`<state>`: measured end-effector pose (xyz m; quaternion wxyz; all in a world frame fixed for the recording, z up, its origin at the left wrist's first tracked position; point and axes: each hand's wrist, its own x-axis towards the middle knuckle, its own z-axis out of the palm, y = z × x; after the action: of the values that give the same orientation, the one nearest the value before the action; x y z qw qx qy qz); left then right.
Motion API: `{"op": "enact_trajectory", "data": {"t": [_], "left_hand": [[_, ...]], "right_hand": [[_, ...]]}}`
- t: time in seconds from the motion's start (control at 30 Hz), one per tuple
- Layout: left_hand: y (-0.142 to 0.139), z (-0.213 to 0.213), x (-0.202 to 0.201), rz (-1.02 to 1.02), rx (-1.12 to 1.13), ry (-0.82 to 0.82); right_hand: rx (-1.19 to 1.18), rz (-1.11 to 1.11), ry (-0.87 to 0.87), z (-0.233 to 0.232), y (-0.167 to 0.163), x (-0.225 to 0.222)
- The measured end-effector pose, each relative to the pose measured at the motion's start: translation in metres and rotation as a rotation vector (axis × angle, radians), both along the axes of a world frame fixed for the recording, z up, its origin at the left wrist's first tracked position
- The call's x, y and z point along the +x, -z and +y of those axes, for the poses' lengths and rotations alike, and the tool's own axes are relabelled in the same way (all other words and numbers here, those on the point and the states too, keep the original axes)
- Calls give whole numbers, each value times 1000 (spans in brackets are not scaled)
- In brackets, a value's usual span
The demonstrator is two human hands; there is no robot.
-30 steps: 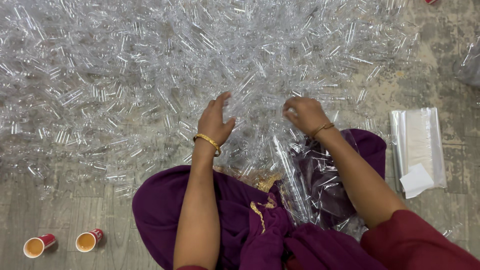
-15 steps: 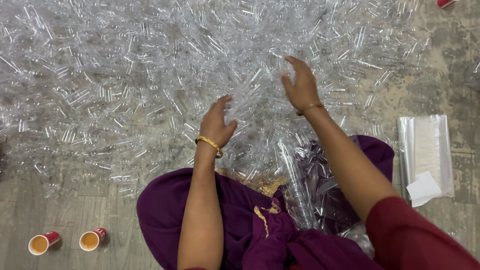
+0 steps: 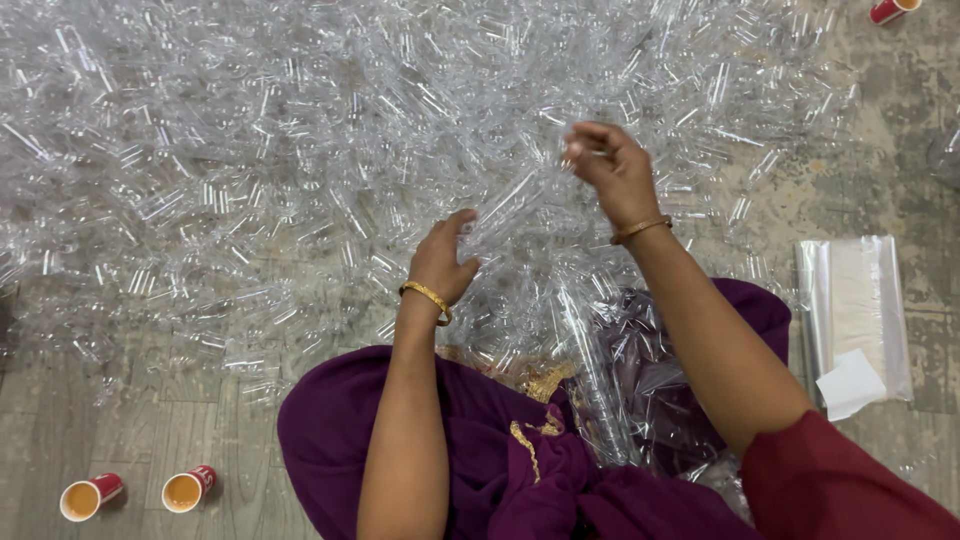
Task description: The person sits on the floor among a large spread of clear plastic straws, gathers straws by hand into a bundle, wraps the bundle in clear plastic film, and sets the wrapped bundle aside with other finished bundles. They then continue gathering more straws to form the next bundle.
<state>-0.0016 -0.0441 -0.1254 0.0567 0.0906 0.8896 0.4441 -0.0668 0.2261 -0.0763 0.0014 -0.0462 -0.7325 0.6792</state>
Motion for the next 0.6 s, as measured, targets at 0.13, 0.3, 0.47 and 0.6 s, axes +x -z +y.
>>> {"op": "enact_trajectory", "data": {"t": [0.13, 0.3, 0.47, 0.6], "left_hand": [[3, -2, 0, -107, 65, 30], [7, -11, 0, -49, 59, -103], [7, -26, 5, -34, -14, -150], [5, -26, 4, -40, -23, -166]], "right_hand": [[53, -63, -3, -11, 5, -3], [346, 156, -90, -8, 18, -12], [860, 410, -182, -6, 15, -43], [447, 317, 58, -5, 2, -38]]}}
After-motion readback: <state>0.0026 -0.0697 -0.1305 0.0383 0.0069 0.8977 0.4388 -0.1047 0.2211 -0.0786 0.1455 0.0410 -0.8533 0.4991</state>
